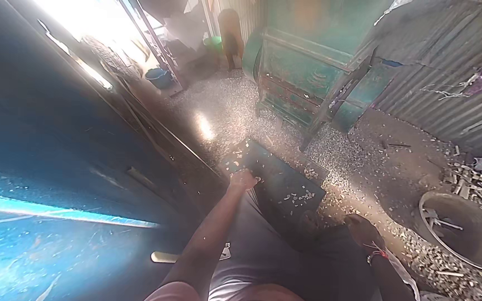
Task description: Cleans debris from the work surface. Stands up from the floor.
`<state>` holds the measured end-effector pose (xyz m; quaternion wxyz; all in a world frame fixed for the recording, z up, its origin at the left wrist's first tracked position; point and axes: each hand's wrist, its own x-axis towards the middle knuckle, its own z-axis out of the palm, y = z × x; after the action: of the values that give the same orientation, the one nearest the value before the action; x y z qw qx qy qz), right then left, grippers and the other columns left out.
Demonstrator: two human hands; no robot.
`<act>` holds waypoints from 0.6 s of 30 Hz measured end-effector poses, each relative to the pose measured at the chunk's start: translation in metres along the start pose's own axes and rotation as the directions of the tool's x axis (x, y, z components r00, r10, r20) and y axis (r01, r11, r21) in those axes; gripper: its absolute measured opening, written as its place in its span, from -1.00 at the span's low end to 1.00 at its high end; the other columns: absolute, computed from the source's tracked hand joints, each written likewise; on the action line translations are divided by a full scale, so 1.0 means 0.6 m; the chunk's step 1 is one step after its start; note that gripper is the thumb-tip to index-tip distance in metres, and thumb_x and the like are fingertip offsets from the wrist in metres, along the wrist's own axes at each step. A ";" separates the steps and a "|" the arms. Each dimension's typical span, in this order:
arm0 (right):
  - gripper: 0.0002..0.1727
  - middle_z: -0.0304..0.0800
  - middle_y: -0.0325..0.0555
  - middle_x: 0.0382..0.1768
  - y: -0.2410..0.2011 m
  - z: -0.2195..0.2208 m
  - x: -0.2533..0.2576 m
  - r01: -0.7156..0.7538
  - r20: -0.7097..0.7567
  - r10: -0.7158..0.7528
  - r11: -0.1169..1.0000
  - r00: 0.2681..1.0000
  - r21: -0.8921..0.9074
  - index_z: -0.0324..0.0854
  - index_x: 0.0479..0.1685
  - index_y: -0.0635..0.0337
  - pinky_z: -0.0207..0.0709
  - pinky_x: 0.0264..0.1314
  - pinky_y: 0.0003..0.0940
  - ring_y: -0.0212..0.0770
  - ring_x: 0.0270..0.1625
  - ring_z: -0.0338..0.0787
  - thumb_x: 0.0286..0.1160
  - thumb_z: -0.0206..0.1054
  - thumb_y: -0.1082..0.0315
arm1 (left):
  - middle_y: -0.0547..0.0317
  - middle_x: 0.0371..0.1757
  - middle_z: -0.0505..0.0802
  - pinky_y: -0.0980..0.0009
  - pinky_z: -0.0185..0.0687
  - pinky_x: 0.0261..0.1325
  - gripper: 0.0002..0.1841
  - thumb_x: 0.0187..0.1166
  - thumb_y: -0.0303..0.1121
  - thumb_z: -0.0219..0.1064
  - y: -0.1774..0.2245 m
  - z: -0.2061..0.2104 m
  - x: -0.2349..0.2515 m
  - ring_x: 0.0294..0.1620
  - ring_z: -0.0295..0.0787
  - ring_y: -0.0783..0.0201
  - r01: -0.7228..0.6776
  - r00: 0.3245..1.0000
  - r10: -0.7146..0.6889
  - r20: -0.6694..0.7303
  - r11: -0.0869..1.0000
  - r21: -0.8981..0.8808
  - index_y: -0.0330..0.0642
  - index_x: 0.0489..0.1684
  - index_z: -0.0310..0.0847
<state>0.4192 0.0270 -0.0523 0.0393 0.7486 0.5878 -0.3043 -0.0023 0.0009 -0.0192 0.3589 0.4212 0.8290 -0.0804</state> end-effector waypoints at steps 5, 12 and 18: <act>-0.67 0.92 -0.06 0.11 -0.002 -0.002 -0.004 0.002 0.001 -0.002 1.000 1.000 -0.001 0.83 0.16 -0.15 0.51 0.29 0.34 0.10 0.26 0.82 0.69 0.29 -0.04 | -0.03 0.50 0.73 -0.24 0.45 0.54 -0.37 0.59 0.26 0.20 0.001 0.000 -0.001 0.59 0.59 -0.07 0.002 1.000 -0.002 -0.002 1.000 0.003 0.06 0.48 0.63; -0.67 0.92 -0.04 0.11 -0.002 -0.003 -0.004 -0.002 0.002 0.001 1.000 1.000 0.015 0.83 0.17 -0.11 0.50 0.31 0.34 0.10 0.27 0.82 0.69 0.29 -0.01 | -0.05 0.48 0.73 -0.23 0.46 0.54 -0.37 0.59 0.26 0.20 0.001 -0.001 -0.003 0.58 0.60 -0.07 0.005 1.000 -0.005 -0.003 1.000 0.005 0.03 0.45 0.64; -0.67 0.93 -0.06 0.09 0.001 -0.001 -0.003 -0.003 -0.005 0.003 1.000 1.000 0.007 0.83 0.17 -0.13 0.51 0.30 0.32 0.09 0.25 0.83 0.69 0.28 -0.02 | -0.02 0.49 0.74 -0.23 0.47 0.53 -0.37 0.58 0.26 0.20 -0.001 0.002 0.001 0.58 0.60 -0.06 0.000 1.000 0.000 -0.014 1.000 -0.001 0.08 0.47 0.64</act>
<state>0.4195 0.0253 -0.0509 0.0358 0.7503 0.5856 -0.3046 -0.0021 0.0002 -0.0205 0.3534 0.4218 0.8314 -0.0772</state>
